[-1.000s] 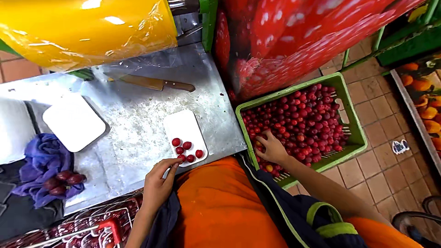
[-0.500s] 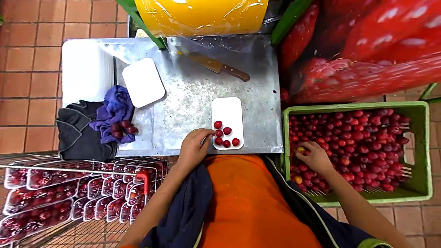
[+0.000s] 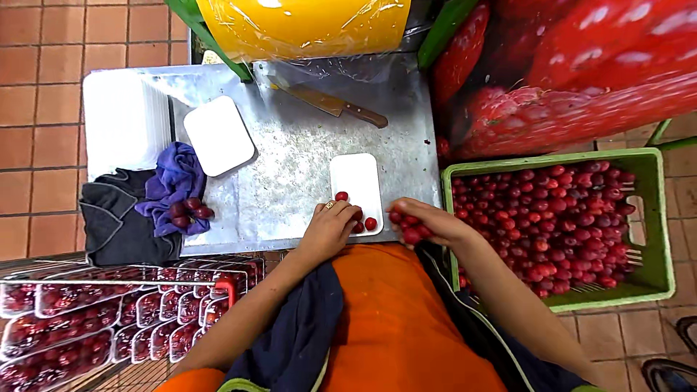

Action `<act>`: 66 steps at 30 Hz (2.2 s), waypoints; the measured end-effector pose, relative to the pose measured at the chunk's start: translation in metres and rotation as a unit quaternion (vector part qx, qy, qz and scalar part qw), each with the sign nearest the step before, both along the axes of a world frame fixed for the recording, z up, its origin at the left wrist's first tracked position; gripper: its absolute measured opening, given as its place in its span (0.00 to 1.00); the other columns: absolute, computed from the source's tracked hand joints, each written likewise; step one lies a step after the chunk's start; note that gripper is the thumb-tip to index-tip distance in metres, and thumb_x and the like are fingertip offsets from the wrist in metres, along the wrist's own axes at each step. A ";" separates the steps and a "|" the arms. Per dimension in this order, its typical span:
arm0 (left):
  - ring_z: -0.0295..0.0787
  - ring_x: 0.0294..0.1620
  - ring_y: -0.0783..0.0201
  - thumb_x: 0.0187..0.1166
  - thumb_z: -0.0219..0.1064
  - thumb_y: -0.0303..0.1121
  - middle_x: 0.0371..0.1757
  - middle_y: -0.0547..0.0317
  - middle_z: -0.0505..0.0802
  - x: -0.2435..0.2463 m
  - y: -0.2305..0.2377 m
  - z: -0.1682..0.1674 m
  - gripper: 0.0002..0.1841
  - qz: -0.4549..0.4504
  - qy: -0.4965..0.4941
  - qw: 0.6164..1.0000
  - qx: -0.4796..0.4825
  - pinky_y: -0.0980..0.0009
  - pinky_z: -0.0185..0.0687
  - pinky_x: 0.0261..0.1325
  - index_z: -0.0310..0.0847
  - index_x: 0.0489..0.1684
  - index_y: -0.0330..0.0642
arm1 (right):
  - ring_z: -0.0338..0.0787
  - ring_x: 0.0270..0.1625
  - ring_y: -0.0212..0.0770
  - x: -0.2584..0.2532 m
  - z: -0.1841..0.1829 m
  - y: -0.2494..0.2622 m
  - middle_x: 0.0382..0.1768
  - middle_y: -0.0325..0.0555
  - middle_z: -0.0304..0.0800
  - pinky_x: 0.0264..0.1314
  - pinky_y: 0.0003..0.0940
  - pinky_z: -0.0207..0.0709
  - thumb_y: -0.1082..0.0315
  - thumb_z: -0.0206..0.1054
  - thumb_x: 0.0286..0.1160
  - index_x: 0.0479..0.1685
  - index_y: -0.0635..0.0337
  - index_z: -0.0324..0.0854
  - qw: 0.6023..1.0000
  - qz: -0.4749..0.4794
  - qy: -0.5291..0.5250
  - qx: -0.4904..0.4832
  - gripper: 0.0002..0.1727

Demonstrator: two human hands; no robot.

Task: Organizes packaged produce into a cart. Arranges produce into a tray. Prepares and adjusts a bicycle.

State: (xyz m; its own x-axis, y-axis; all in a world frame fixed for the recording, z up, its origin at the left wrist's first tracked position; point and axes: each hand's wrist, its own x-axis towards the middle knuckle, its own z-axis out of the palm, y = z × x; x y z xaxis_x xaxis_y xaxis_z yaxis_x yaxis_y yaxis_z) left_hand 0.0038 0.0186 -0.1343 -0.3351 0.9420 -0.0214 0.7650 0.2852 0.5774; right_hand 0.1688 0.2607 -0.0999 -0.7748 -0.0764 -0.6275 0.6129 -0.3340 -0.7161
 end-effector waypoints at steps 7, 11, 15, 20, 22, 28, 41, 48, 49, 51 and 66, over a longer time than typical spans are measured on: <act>0.85 0.65 0.57 0.85 0.64 0.38 0.58 0.60 0.91 0.001 0.011 -0.002 0.12 0.028 0.001 1.000 0.005 0.48 0.75 0.68 0.89 0.60 0.52 | 0.88 0.26 0.42 -0.069 -0.017 -0.007 0.35 0.49 0.87 0.27 0.37 0.86 0.39 0.50 0.90 0.71 0.51 0.76 0.985 0.127 -0.116 0.023 0.29; 0.78 0.72 0.54 0.81 0.68 0.39 0.67 0.62 0.87 0.000 0.012 -0.003 0.11 0.070 -0.040 0.997 0.022 0.42 0.69 0.73 0.90 0.56 0.56 | 0.87 0.25 0.41 -0.076 -0.005 -0.005 0.31 0.48 0.87 0.27 0.37 0.86 0.44 0.57 0.88 0.72 0.50 0.77 0.979 0.138 -0.131 0.065 0.25; 0.73 0.80 0.52 0.83 0.66 0.42 0.75 0.61 0.83 -0.007 0.006 -0.012 0.12 0.134 -0.077 0.987 0.051 0.39 0.66 0.77 0.89 0.58 0.55 | 0.87 0.25 0.43 -0.100 0.003 -0.002 0.29 0.49 0.86 0.28 0.40 0.86 0.45 0.62 0.86 0.66 0.54 0.80 0.961 0.162 -0.155 0.161 0.24; 0.68 0.85 0.50 0.84 0.65 0.44 0.81 0.60 0.80 -0.020 0.011 -0.026 0.19 0.163 -0.087 0.982 0.027 0.37 0.63 0.81 0.83 0.71 0.53 | 0.88 0.25 0.44 -0.131 0.006 -0.003 0.27 0.50 0.86 0.30 0.42 0.86 0.41 0.62 0.85 0.57 0.58 0.85 0.918 0.267 -0.169 0.240 0.27; 0.66 0.86 0.50 0.82 0.66 0.42 0.83 0.63 0.79 -0.023 0.014 -0.025 0.21 0.140 -0.087 0.986 0.021 0.36 0.59 0.83 0.82 0.74 0.59 | 0.89 0.27 0.45 -0.135 0.007 0.001 0.30 0.50 0.89 0.32 0.42 0.87 0.45 0.60 0.88 0.59 0.59 0.83 0.920 0.270 -0.162 0.234 0.25; 0.72 0.83 0.59 0.81 0.63 0.34 0.79 0.66 0.83 -0.030 0.021 -0.020 0.19 0.066 -0.097 0.992 0.042 0.39 0.56 0.86 0.87 0.68 0.60 | 0.90 0.30 0.47 -0.132 0.005 0.005 0.36 0.54 0.88 0.33 0.43 0.87 0.51 0.68 0.83 0.66 0.61 0.74 0.915 0.280 -0.164 0.238 0.24; 0.79 0.76 0.57 0.84 0.65 0.38 0.67 0.61 0.89 -0.030 0.027 -0.012 0.11 0.075 -0.123 0.989 0.022 0.42 0.64 0.82 0.91 0.54 0.51 | 0.90 0.26 0.47 -0.114 0.009 0.014 0.34 0.53 0.92 0.33 0.48 0.87 0.63 0.77 0.73 0.57 0.57 0.86 0.856 0.355 -0.066 0.369 0.17; 0.87 0.68 0.57 0.87 0.61 0.32 0.64 0.53 0.92 -0.035 0.028 -0.015 0.18 0.144 -0.202 0.967 0.062 0.51 0.78 0.78 0.81 0.72 0.41 | 0.93 0.35 0.44 -0.141 -0.007 0.004 0.41 0.49 0.93 0.43 0.50 0.89 0.59 0.75 0.75 0.58 0.55 0.88 0.888 0.202 0.075 0.405 0.16; 0.88 0.67 0.57 0.86 0.63 0.31 0.64 0.50 0.91 -0.037 0.028 -0.014 0.18 0.176 -0.208 0.959 0.078 0.53 0.82 0.74 0.80 0.72 0.40 | 0.93 0.40 0.44 -0.147 -0.013 0.000 0.42 0.48 0.94 0.50 0.51 0.88 0.59 0.75 0.75 0.57 0.55 0.89 0.873 0.213 0.116 0.424 0.16; 0.89 0.64 0.55 0.82 0.66 0.29 0.68 0.46 0.86 -0.041 0.029 -0.012 0.20 0.211 -0.204 0.951 0.095 0.55 0.87 0.67 0.78 0.73 0.39 | 0.93 0.45 0.43 -0.155 -0.018 -0.005 0.45 0.47 0.94 0.57 0.50 0.87 0.59 0.72 0.79 0.58 0.56 0.90 0.863 0.225 0.159 0.424 0.15; 0.77 0.78 0.54 0.84 0.64 0.41 0.73 0.62 0.87 -0.054 0.050 -0.016 0.17 0.099 -0.087 0.991 0.012 0.39 0.68 0.77 0.86 0.68 0.54 | 0.95 0.47 0.45 -0.133 -0.007 0.012 0.66 0.45 0.90 0.51 0.49 0.89 0.76 0.62 0.82 0.78 0.54 0.74 0.878 0.251 0.097 0.396 0.25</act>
State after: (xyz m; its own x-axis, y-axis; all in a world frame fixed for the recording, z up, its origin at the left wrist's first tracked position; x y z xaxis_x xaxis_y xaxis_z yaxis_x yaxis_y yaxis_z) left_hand -0.0500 0.0687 -0.1508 -0.5073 0.8586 -0.0737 0.5833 0.4051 0.7040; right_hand 0.0362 0.2729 -0.1067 -0.8660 -0.0377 -0.4986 0.3821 0.5933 -0.7086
